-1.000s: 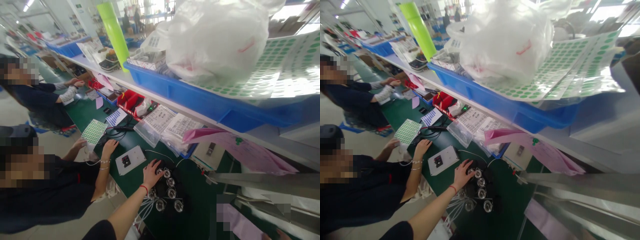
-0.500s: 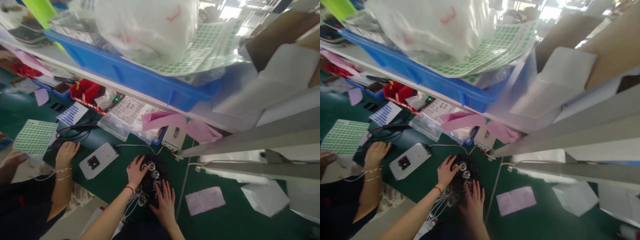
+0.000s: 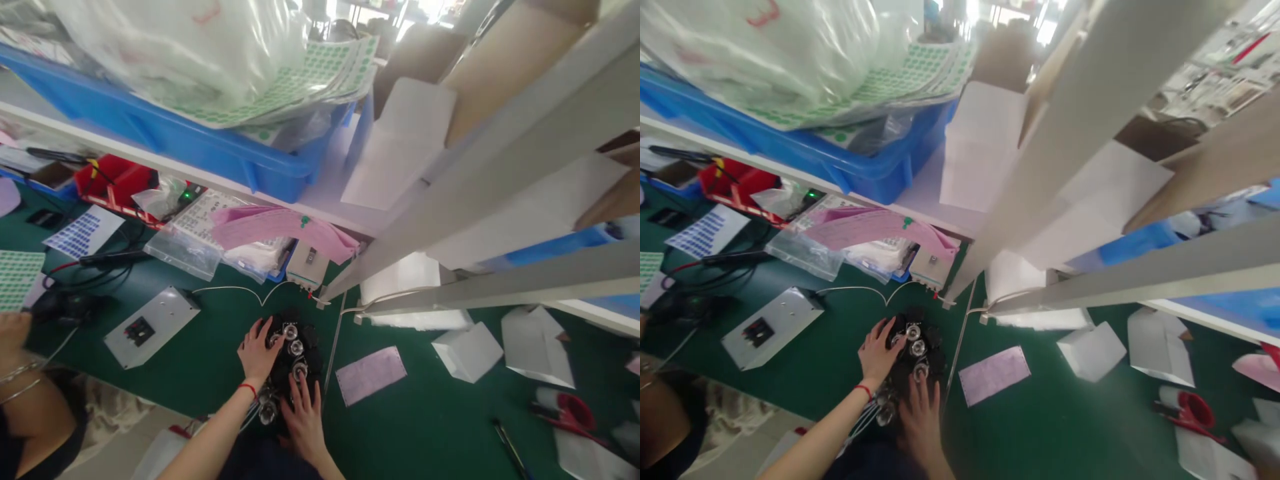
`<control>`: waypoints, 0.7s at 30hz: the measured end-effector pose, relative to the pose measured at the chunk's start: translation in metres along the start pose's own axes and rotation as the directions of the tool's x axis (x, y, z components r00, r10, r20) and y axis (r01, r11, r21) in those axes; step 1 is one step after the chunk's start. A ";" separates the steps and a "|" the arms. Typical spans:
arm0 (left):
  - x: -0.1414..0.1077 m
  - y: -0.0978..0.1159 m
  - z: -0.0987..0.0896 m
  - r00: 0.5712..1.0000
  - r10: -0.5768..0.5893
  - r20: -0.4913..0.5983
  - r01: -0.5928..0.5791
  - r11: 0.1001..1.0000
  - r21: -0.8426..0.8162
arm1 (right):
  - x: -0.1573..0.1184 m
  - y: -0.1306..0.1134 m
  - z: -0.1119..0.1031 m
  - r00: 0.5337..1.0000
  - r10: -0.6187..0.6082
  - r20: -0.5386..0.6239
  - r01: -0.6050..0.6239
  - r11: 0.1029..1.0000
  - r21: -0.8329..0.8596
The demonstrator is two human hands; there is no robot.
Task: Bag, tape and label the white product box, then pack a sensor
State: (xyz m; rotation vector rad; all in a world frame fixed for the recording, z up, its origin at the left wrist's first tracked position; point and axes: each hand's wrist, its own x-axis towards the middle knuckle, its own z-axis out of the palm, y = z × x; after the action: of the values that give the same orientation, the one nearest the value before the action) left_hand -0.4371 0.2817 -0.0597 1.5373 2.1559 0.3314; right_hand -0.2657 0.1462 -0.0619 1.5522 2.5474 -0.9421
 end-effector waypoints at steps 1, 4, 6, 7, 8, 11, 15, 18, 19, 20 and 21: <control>-0.003 0.004 0.002 1.000 0.006 0.001 -0.006 1.000 -0.001 | -0.003 0.004 0.000 1.000 0.011 0.002 -0.011 1.000 -0.001; -0.012 0.017 0.011 1.000 0.016 0.003 -0.016 1.000 -0.006 | -0.016 0.020 -0.006 1.000 0.025 0.016 -0.025 1.000 0.005; -0.020 0.027 0.017 1.000 0.019 0.006 -0.019 1.000 -0.008 | -0.026 0.032 -0.014 0.999 0.030 0.030 -0.030 0.999 0.012; -0.024 0.033 0.021 1.000 0.020 0.010 -0.020 1.000 -0.010 | -0.032 0.038 -0.019 0.999 0.034 0.037 -0.035 0.999 0.016; -0.029 0.039 0.025 1.000 0.020 0.013 -0.020 1.000 -0.011 | -0.038 0.044 -0.026 0.998 0.038 0.046 -0.039 0.999 0.019; -0.043 0.059 0.036 1.000 0.016 0.021 -0.015 1.000 -0.018 | -0.056 0.061 -0.046 0.996 0.046 0.075 -0.048 0.998 0.030; -0.060 0.091 0.053 1.000 0.003 0.013 -0.002 0.999 -0.033 | -0.081 0.088 -0.071 0.992 0.039 0.117 -0.043 0.998 0.035; -0.076 0.113 0.071 1.000 -0.016 -0.003 0.016 0.998 -0.054 | -0.101 0.113 -0.084 0.990 0.030 0.136 -0.034 0.999 0.030; -0.082 0.120 0.077 1.000 -0.022 -0.006 0.021 0.998 -0.064 | -0.107 0.122 -0.088 0.990 0.024 0.141 -0.028 0.999 0.028; -0.088 0.125 0.083 1.000 -0.025 -0.008 0.025 0.997 -0.077 | -0.114 0.132 -0.092 0.989 0.015 0.145 -0.019 0.999 0.027; -0.093 0.130 0.088 1.000 -0.024 -0.008 0.024 0.995 -0.093 | -0.120 0.142 -0.095 0.989 0.003 0.147 -0.007 1.000 0.027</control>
State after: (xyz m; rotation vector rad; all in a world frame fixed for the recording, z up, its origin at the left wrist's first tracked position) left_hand -0.2612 0.2324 -0.0554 1.4603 2.1335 0.4255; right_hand -0.0619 0.1431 -0.0152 1.4368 2.4390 -1.0527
